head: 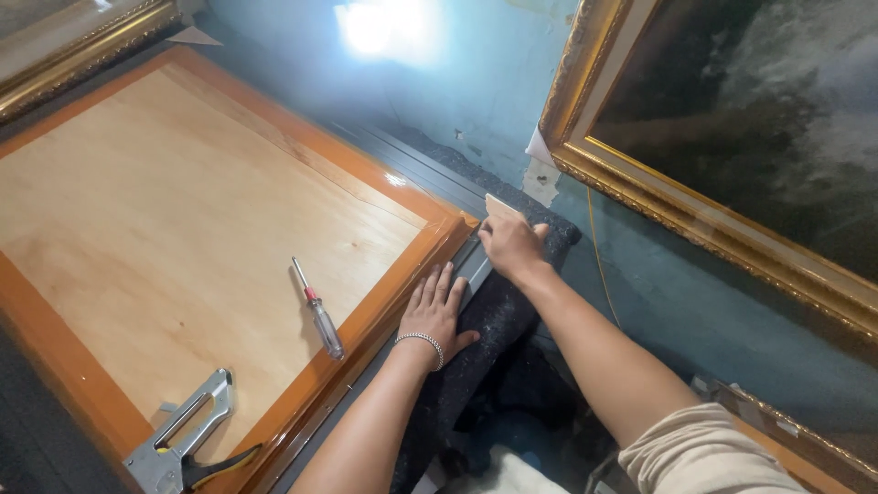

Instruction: Using a manual staple gun to secure the backing onto a picture frame

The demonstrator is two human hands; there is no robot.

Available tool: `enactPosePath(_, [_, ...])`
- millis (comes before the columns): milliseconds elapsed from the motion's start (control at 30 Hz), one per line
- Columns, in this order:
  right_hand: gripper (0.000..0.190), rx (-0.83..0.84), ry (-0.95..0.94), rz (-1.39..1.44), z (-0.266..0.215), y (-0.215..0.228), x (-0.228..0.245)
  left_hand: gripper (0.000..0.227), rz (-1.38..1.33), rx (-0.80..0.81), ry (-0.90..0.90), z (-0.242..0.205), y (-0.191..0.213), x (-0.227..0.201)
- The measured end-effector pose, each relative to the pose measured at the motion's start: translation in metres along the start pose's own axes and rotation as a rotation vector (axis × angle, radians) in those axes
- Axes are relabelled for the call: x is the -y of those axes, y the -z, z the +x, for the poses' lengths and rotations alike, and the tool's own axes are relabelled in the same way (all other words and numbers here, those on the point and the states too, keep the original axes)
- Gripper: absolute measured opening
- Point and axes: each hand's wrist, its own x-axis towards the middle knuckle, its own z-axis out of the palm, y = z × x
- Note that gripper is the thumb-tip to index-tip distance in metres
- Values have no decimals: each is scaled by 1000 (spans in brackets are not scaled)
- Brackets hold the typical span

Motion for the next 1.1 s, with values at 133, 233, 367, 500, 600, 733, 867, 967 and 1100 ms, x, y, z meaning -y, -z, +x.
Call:
enactPosePath(133, [15, 9, -72, -3, -18, 25, 0, 86, -8, 20, 7, 0, 0, 0])
enactPosePath(233, [11, -18, -49, 9, -25, 38, 13, 87, 1, 25, 4, 0, 1, -1])
enactPosePath(367, [9, -47, 71, -110, -12, 21, 14, 87, 4, -4, -1, 0, -2, 0])
enactPosePath(500, [19, -243, 279, -355, 0, -15, 5, 88, 11, -19, 0, 2, -5, 0])
enactPosePath(600, [18, -345, 372, -357, 4, -41, -11, 87, 11, -31, 1, 1, -5, 0])
enactPosePath(733, [18, -132, 172, -152, -11, -22, -16, 86, 17, -2, -9, -1, 1, 1])
enactPosePath(867, [20, -97, -13, -22, -37, 12, -8, 87, 11, -5, -11, 1, 2, 2])
enactPosePath(967, [15, -70, -52, 43, -41, 21, -1, 86, 9, 3, -13, -2, 0, -1])
enactPosePath(1100, [13, -31, -91, 62, -25, 12, 7, 86, -12, -1, 1, -1, 0, 0])
